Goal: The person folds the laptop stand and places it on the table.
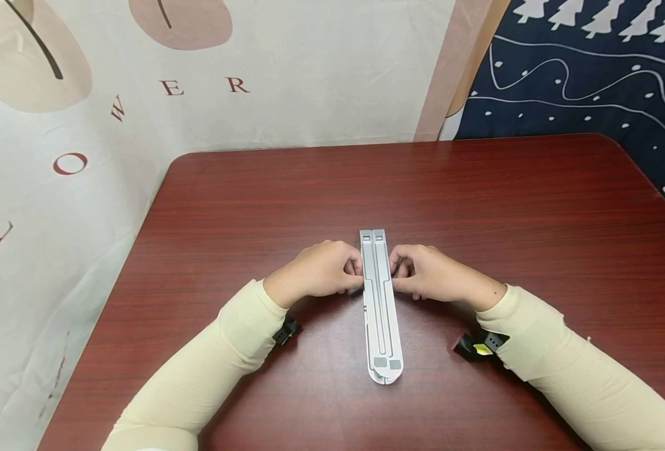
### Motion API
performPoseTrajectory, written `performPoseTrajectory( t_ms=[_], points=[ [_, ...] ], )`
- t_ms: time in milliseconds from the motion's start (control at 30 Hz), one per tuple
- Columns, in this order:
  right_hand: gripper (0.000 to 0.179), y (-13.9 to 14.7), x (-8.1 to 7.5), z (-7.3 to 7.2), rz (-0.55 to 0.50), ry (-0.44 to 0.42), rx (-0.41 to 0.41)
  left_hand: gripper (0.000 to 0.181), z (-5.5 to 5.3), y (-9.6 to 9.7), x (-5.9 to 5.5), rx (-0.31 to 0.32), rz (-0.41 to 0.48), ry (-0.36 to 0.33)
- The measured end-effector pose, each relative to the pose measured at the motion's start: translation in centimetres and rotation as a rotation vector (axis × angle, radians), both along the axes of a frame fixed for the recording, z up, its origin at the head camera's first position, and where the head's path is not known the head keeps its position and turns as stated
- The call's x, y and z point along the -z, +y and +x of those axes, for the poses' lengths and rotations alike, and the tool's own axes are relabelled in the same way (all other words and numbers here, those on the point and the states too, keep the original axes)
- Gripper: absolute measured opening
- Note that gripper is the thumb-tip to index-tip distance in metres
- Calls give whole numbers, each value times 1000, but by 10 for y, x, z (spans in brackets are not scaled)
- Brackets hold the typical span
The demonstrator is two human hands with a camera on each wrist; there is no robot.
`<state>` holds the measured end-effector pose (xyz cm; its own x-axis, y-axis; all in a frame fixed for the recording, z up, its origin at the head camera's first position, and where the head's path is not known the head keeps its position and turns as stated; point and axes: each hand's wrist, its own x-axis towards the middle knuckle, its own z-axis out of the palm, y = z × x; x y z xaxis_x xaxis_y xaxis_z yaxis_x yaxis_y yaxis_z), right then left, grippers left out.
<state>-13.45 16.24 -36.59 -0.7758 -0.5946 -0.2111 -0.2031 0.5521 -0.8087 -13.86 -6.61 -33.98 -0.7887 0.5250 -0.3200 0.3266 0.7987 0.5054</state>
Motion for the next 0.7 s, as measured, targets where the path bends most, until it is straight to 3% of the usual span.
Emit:
performPoseTrajectory(
  t_ms=[700],
  points=[
    [11, 0, 0, 0, 28, 56, -40, 13, 1, 0, 1, 0, -18, -11]
  ],
)
